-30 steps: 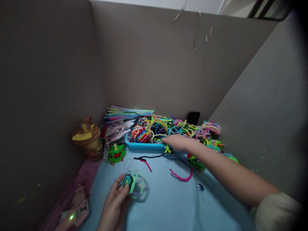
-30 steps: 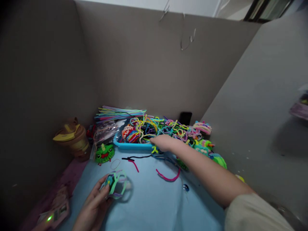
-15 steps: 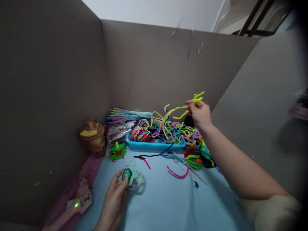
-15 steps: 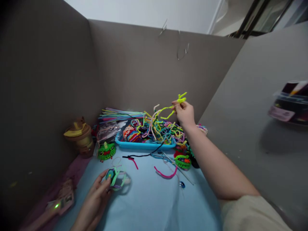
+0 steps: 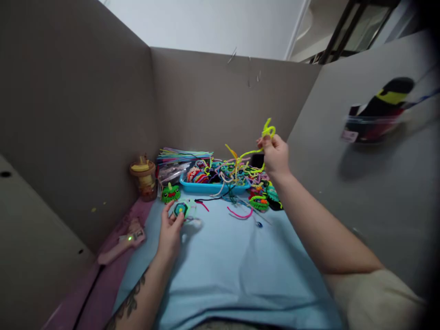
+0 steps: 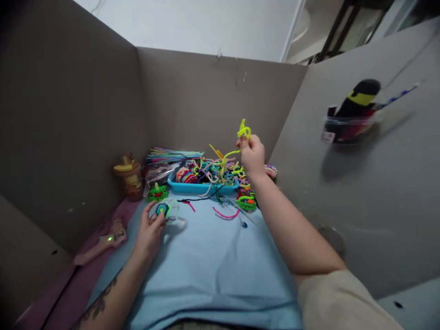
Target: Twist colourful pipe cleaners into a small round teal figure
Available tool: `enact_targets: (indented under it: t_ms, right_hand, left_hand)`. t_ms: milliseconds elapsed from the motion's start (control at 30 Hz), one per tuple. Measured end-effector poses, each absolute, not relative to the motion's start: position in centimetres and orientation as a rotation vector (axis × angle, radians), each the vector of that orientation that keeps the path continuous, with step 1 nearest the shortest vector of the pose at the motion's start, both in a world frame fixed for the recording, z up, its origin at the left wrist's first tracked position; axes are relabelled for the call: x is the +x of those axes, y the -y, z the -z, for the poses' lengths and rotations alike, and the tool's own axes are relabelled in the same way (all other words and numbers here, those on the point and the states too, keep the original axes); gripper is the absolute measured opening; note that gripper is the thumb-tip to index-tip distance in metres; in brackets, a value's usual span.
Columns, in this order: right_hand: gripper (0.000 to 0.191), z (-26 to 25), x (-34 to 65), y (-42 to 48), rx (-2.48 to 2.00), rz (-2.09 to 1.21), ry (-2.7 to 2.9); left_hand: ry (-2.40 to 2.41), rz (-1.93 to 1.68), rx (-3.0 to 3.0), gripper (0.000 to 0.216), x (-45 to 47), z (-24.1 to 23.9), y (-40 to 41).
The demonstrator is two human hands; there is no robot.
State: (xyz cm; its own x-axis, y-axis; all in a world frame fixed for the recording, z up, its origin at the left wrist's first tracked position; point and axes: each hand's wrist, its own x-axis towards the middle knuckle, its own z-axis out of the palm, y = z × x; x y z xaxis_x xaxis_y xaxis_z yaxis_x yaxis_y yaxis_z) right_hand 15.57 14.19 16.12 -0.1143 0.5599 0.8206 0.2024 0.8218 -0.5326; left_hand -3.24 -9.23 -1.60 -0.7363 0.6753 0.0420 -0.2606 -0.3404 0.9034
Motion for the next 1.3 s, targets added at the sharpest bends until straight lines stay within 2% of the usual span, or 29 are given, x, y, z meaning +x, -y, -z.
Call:
enact_targets:
  t_ms: [67, 200, 300, 467, 533, 700, 867, 1000, 1133, 1200, 1300]
  right_hand:
    - [0.045, -13.7, 15.3, -10.9, -0.536, -0.486, 1.797]
    - [0.028, -6.8, 13.1, -4.7, -0.350, -1.064, 2.506]
    - [0.032, -2.5, 11.1, -2.0, -0.409, -1.354, 2.198]
    - [0.027, 1.2, 9.1, -0.2, -0.470, -1.400, 1.880]
    - [0.019, 2.0, 9.0, 0.2, -0.450, -1.421, 1.900]
    - [0.007, 3.3, 9.4, 1.1, -0.331, -1.358, 2.117]
    - [0.011, 3.7, 9.6, 0.9, -0.331, -1.100, 2.372]
    - [0.018, 3.6, 10.8, -0.8, -0.696, -0.661, 2.475]
    - [0.016, 2.8, 12.4, -2.5, -1.049, -0.330, 2.357]
    - [0.019, 2.4, 12.7, -2.3, -0.980, -0.278, 2.226]
    - [0.026, 2.3, 12.0, -0.5, -0.634, -0.416, 2.135]
  left_hand:
    - [-1.306, -2.144, 0.663, 0.064, -3.0, 2.2, 9.4]
    - [-1.534, -2.086, 0.905, 0.041, -3.4, 3.7, 10.0]
    - [-1.720, -2.029, 1.059, 0.038, -3.8, 3.8, 10.4]
    - [-1.734, -2.015, 1.141, 0.036, -3.5, 3.2, 9.9]
    - [-1.715, -1.965, 1.178, 0.037, -3.2, 3.3, 9.6]
    - [-1.801, -1.929, 1.237, 0.024, -3.0, 3.7, 9.4]
    - [-1.883, -2.003, 1.255, 0.021, -3.8, 3.7, 9.6]
    - [-2.062, -2.312, 0.942, 0.025, -5.3, 4.1, 10.0]
    - [-2.187, -2.304, 0.938, 0.023, -5.3, 3.9, 10.7]
    - [-2.248, -2.206, 1.072, 0.022, -4.4, 3.6, 11.0]
    - [-2.276, -2.109, 1.239, 0.021, -2.4, 3.3, 11.3]
